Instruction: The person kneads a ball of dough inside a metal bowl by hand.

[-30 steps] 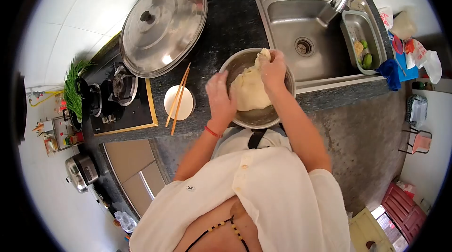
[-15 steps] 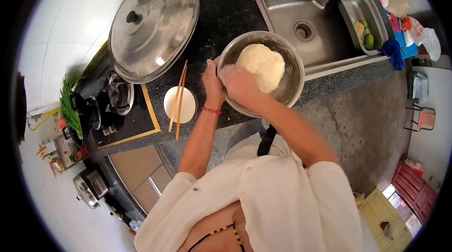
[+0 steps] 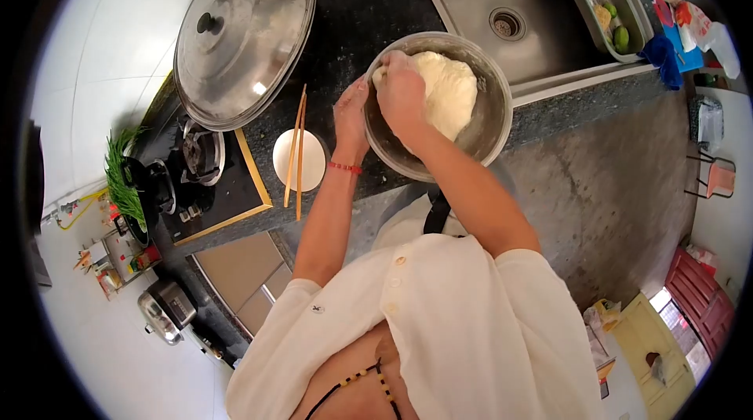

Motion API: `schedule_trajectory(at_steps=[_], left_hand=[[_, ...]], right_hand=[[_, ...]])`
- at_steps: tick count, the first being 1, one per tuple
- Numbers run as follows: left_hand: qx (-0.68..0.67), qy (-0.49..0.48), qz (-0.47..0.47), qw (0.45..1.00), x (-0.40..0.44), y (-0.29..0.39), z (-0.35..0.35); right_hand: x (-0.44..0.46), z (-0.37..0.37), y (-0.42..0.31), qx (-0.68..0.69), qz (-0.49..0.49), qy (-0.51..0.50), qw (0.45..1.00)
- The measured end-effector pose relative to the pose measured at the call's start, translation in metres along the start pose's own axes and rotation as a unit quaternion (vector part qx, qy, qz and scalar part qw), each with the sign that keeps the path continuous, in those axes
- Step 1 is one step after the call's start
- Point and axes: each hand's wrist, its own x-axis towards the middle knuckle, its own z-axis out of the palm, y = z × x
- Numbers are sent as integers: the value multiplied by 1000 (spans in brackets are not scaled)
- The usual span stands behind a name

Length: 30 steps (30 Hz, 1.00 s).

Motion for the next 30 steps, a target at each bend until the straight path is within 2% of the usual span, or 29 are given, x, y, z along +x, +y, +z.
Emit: schedule_trajectory(at_steps=[1, 5, 7, 10, 13, 16, 19, 21, 22, 24, 25, 28, 30], left_hand=[[9, 15, 3, 1000, 0, 0, 2], [18, 23, 24, 999, 5, -4, 1], [47, 18, 40, 998, 9, -2, -1], [65, -15, 22, 997, 20, -3, -4], [105, -19, 31, 994, 21, 0, 1], [117, -44, 33, 992, 30, 2, 4], [155, -47, 24, 986, 34, 8, 9], [210, -30, 15, 977, 36, 8, 3], [193, -38, 12, 980, 39, 7, 2], [157, -54, 9, 986, 48, 7, 4], [180, -45, 30, 982, 49, 8, 5], [253, -98, 71, 960, 61, 13, 6], [295, -131, 92, 942, 69, 15, 10]], right_hand=[[0, 1, 1, 10, -6, 34, 999], [-20, -13, 2, -12, -45, -195, 980], [-32, -35, 2, -13, -100, -339, 935], [-44, -74, -1, -21, -160, -497, 853], [-42, -91, 4, -66, -266, -560, 781], [-45, -78, 6, -61, -231, -508, 828], [-33, -27, 7, -63, -93, -289, 951], [-22, -6, 3, -36, -32, -166, 985], [-20, -2, 3, -24, 1, -105, 994], [-19, -1, 9, -42, -11, -148, 988], [-19, -2, 10, -49, -17, -167, 985], [-38, -47, 5, -61, -155, -410, 897], [-45, -75, 8, -47, -196, -472, 858]])
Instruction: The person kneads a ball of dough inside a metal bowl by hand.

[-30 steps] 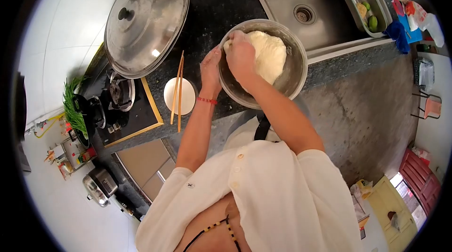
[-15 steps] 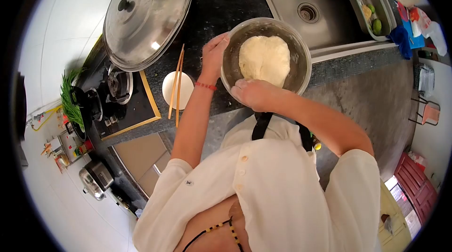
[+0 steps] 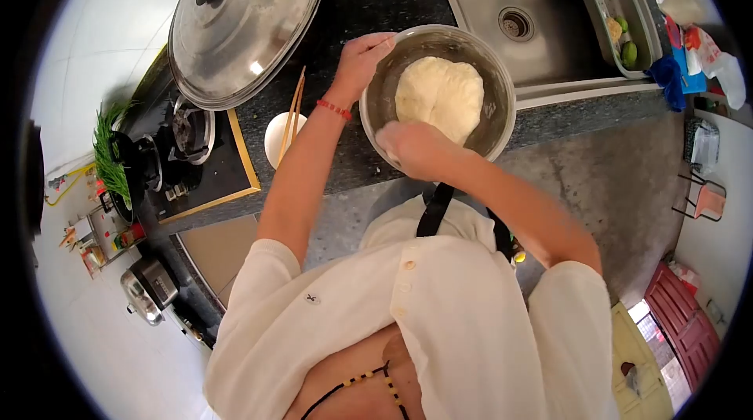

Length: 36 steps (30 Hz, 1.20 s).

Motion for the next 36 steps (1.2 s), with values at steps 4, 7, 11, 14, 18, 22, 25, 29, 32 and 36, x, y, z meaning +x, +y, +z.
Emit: schedule_trajectory(at_steps=[4, 7, 11, 14, 18, 22, 25, 29, 32, 36], left_hand=[[101, -54, 63, 991, 22, 14, 6], [66, -64, 33, 995, 27, 22, 3], [-103, 0, -143, 984, -22, 42, -22], [-241, 52, -161, 956, -50, 23, -19], [-202, 76, -158, 964, -47, 20, -9], [-44, 81, -74, 993, -33, 15, -6], [49, 47, -7, 998, -19, 17, -3], [125, -11, 24, 992, 6, 20, -2], [97, -1, -3, 995, 9, 19, 4], [130, 5, 14, 991, 8, 17, 5]], right_hand=[[-1, -7, 3, 26, -85, 3, 996], [37, -1, 14, -39, -63, 181, 981], [86, -14, 13, 82, -20, 367, 927], [80, -3, 6, 94, -17, 344, 934], [50, 17, -6, 99, -50, 278, 954], [19, 14, 0, 76, -139, 137, 978], [-19, -9, 0, 47, -149, 3, 988], [-64, -39, 23, 86, -43, -6, 995], [-51, -37, 31, -4, -19, -68, 997], [-4, -1, 13, -36, 0, 25, 999]])
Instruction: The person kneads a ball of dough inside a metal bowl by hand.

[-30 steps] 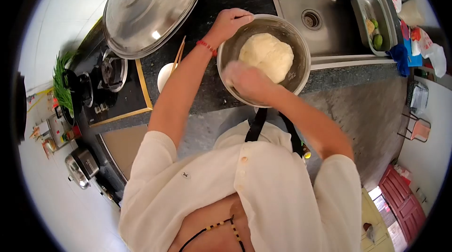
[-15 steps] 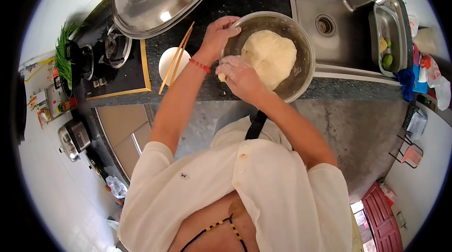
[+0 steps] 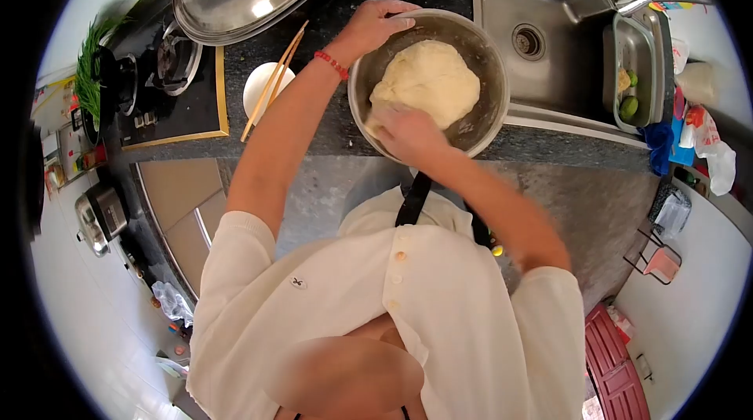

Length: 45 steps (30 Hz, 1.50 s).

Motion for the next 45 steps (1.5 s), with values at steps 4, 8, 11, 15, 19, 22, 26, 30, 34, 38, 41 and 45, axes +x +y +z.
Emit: schedule_trajectory(at_steps=[4, 8, 11, 15, 19, 22, 26, 30, 34, 38, 41, 45], left_hand=[[35, 13, 25, 999, -4, 8, -3], [103, 40, 124, 986, -5, -7, -1], [128, 70, 133, 980, -11, -9, 1], [143, 156, 154, 965, -19, -15, 6], [172, 157, 151, 961, -23, -15, 9], [247, 105, 91, 959, -34, 1, 11], [393, 128, 129, 902, -58, 21, 21], [310, 131, 197, 921, -90, 14, 72], [345, 46, 133, 928, -104, 18, 94], [336, 48, 133, 931, -109, 15, 94], [372, 48, 95, 922, -121, 21, 94], [362, 60, 36, 930, -120, 32, 79]], right_hand=[[28, 29, -13, 43, 67, 156, 985], [-14, -11, 8, 15, 30, -66, 997], [-42, -45, 21, -139, 102, -192, 966], [-37, -52, 16, -380, 130, -223, 889], [-29, -19, 2, -246, 194, -206, 927], [-38, -15, -7, -106, 247, -138, 953], [-42, -61, -5, -120, 184, -83, 972], [-11, -107, 12, -254, 100, 124, 954], [52, -95, 52, -332, -228, 89, 911], [93, -89, 56, -355, -333, -74, 870], [67, -98, 72, -422, -324, -84, 843], [4, -88, 81, -470, -45, -118, 874]])
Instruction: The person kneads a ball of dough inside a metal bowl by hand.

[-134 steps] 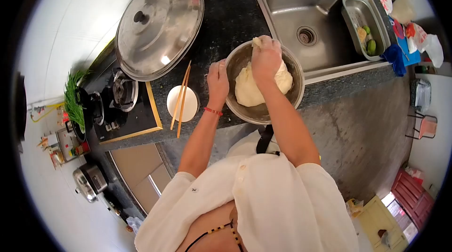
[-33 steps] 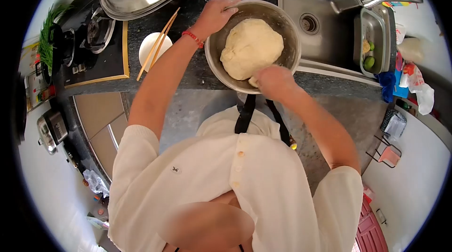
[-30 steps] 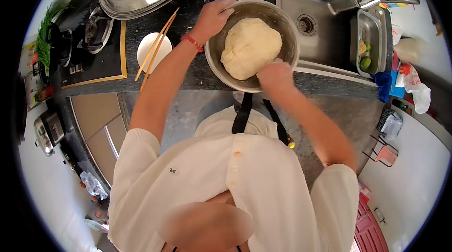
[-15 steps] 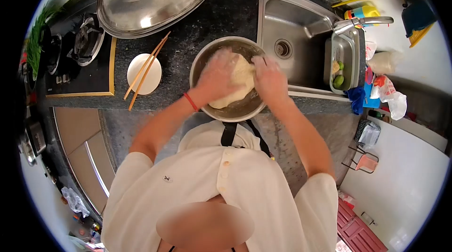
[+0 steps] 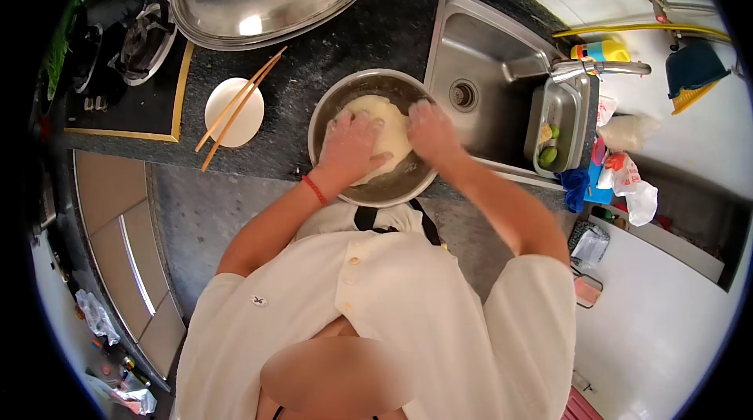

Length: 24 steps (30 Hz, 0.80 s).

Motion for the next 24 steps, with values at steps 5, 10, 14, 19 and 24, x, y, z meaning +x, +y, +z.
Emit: schedule_trajectory(at_steps=[5, 10, 14, 19, 24], left_hand=[[-20, 20, -74, 997, 5, -3, 10], [-51, 51, -16, 997, 12, -14, 16], [-51, 58, 22, 997, 11, -16, 21], [-89, 6, -50, 995, 16, -13, 7], [-123, 29, -74, 989, 21, -16, 12]], right_hand=[[-46, -16, -50, 108, 48, -200, 973], [-12, -8, 2, -30, -5, -77, 997], [57, -64, 29, -127, -173, 156, 964], [26, -30, 40, -81, -168, 104, 977], [-30, -28, -43, -41, -38, -236, 970]])
